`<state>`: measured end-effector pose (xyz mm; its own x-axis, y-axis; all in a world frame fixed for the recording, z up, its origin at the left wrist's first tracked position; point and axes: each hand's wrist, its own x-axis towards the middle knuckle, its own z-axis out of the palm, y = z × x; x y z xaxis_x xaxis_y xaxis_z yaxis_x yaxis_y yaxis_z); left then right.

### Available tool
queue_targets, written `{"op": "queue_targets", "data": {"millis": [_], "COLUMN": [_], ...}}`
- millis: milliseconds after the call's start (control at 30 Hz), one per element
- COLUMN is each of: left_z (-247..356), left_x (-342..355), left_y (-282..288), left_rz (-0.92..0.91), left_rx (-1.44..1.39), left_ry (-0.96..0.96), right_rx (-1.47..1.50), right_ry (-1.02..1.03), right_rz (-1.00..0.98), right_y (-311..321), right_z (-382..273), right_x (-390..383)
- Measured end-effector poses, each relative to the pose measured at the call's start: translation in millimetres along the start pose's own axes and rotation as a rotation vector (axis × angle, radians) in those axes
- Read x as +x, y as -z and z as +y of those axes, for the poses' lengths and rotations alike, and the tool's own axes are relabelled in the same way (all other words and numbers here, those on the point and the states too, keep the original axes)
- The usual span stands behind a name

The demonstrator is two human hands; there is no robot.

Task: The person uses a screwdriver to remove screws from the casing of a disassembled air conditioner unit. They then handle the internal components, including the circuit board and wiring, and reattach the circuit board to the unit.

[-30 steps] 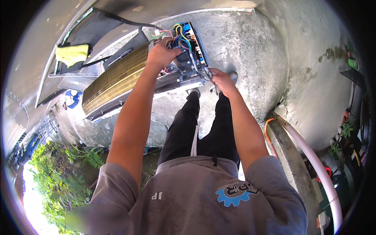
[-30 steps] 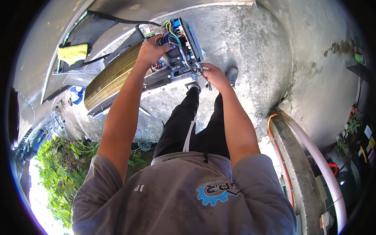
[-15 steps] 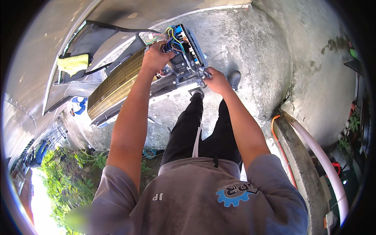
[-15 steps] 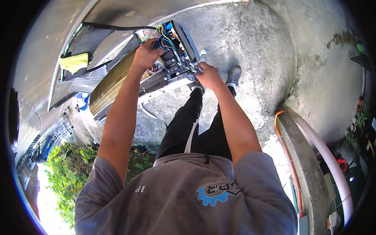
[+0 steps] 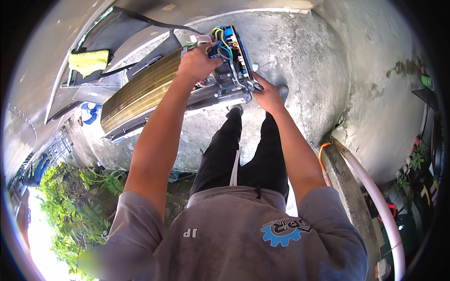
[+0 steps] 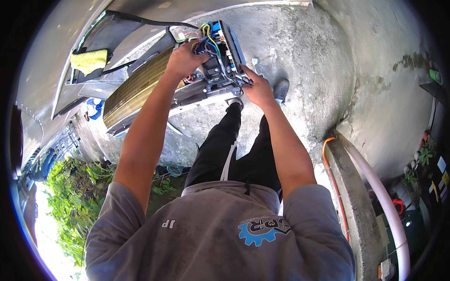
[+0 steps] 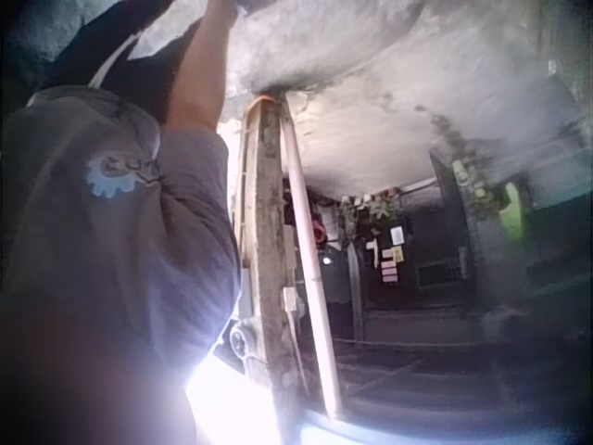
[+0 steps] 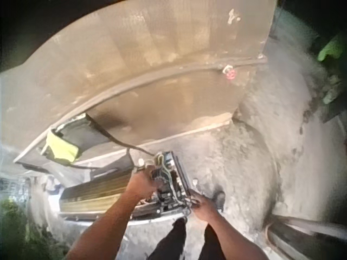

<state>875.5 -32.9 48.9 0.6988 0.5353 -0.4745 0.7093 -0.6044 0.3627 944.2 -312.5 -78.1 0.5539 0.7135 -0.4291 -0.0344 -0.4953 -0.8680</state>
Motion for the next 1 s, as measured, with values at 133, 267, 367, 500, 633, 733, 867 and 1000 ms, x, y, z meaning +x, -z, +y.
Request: {"op": "queue_targets", "data": {"millis": [133,267,367,500,633,733,867,1000], "left_z": [-5.1,-5.3,-5.7,-9.0,-13.6,-17.2,-22.9,-25.7], "left_x": [5.9,5.0,5.3,8.1,12.0,16.7,25.3,25.1], "left_y": [0.2,0.3,4.3,7.0,1.5,-2.8,-1.4,4.4], "left_rz": [-0.062,-0.086,-0.082,-0.145,-0.066,-0.06,-0.047,-0.091], "left_rx": [0.006,-0.002,-0.015,0.003,-0.036,-0.092,-0.203,-0.208], "left_ry": [0.002,-0.009,-0.009,-0.024,-0.082,-0.055,-0.033,-0.032], "right_rx": [0.049,0.319,0.416,0.396,0.385,0.236,0.136,0.153], "right_ry": [-0.037,-0.056,-0.093,-0.323,-0.443,-0.427,-0.418,-0.424], "right_rz": [0.002,0.01,-0.043,-0.201,-0.133,-0.082,0.06,0.04], "right_y": [-3.7,-11.0,-2.6,21.6,17.0,3.1,-5.9,-6.4], "right_z": [0.3,-1.5,-8.4,-25.6,-49.7,-68.2,-79.7,-75.4], "right_x": [-8.3,-8.6,-3.2,-2.7,6.1,19.7,32.4,29.8]}}
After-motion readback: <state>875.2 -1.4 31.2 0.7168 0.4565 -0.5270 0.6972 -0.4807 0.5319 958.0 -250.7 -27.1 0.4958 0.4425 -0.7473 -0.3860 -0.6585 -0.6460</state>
